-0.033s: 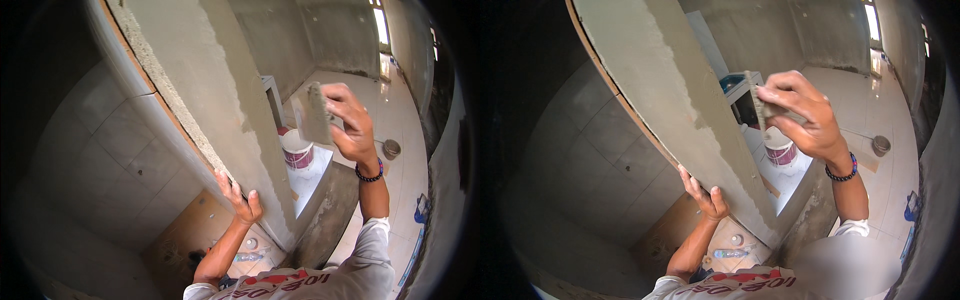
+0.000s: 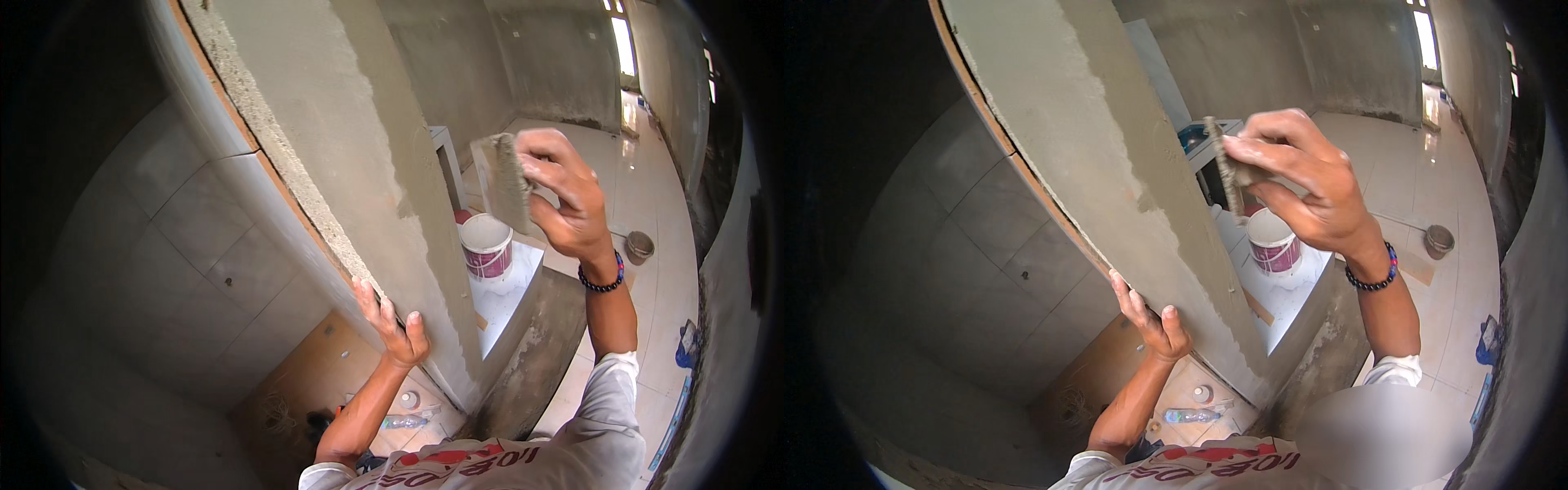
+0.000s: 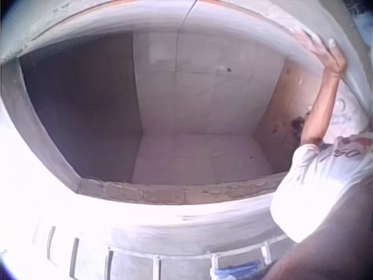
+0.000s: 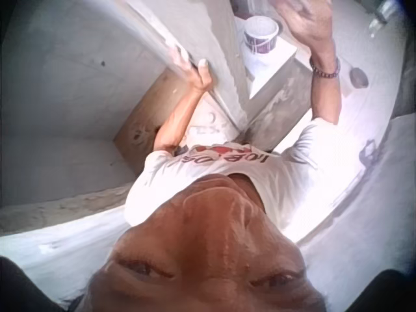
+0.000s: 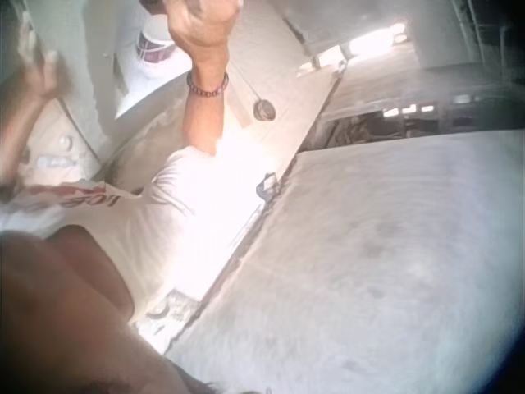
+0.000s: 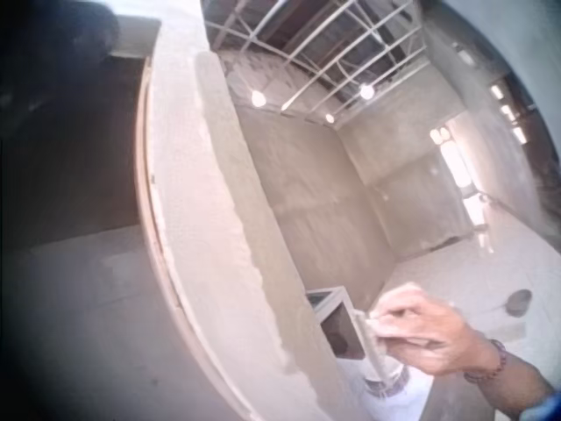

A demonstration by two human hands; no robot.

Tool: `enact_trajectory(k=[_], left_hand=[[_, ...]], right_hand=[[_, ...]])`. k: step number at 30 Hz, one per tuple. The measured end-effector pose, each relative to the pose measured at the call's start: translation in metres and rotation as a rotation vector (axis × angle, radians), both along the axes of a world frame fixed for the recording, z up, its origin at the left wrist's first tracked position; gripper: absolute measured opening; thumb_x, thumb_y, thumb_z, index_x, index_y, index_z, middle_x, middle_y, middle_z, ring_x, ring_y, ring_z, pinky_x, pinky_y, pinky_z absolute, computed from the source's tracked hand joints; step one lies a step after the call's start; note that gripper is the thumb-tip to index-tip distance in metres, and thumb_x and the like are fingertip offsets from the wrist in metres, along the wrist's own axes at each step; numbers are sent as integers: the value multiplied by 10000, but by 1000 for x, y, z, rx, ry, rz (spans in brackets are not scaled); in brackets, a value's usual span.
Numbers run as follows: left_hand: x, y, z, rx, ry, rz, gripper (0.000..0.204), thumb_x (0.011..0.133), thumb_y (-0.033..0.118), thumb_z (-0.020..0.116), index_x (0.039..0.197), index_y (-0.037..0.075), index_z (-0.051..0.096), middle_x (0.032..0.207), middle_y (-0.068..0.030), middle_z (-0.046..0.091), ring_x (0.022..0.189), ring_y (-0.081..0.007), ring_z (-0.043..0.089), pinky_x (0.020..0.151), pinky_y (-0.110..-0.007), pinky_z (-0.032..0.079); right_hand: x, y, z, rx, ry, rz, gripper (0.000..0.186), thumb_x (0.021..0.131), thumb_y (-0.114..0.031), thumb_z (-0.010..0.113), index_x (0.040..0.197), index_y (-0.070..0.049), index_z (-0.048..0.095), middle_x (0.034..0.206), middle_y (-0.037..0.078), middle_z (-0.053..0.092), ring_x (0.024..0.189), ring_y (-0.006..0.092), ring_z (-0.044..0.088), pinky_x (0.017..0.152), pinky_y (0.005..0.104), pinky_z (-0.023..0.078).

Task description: The person uses a wooden float to smooth and level wet plaster on the corner and sides of an interior wall.

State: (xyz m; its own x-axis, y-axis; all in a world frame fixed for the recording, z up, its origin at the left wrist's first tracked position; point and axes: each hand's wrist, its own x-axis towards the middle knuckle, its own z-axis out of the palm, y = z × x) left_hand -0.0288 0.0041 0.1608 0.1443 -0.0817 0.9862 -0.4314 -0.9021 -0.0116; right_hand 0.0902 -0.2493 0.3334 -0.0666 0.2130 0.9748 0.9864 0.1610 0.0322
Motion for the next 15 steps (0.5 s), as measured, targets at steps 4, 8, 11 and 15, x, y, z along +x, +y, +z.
enact_trajectory(k=[4,8,11,15], left_hand=[[-1,-1,4,27,-4,12,668,996,156,434,1597,68,156,1635,-267,102,1515,-452,116,1203,-596,111],[-3,0,3,15,-7,11,677,981,138,443,1593,52,166,1634,-276,120,1509,-467,132,1203,-598,112],[-2,-1,2,9,-15,11,675,971,129,451,1585,42,185,1628,-282,144,1499,-487,149,1201,-602,115],[1,-1,0,6,-32,-6,667,970,130,462,1579,46,203,1624,-284,160,1493,-499,159,1198,-606,122]], right_hand=[[7,24,34,66,-316,-90,516,739,116,666,1207,-97,711,1104,105,620,1006,289,608,833,385,517],[17,52,37,38,-396,-137,510,761,69,687,1209,-172,719,1107,69,622,1011,289,601,839,402,519],[32,58,34,2,-412,-244,534,768,45,691,1235,-214,704,1103,57,615,1038,284,589,859,409,522],[64,57,30,-23,-449,-452,571,780,38,672,1286,-225,672,1133,62,597,1057,290,582,860,413,507]])
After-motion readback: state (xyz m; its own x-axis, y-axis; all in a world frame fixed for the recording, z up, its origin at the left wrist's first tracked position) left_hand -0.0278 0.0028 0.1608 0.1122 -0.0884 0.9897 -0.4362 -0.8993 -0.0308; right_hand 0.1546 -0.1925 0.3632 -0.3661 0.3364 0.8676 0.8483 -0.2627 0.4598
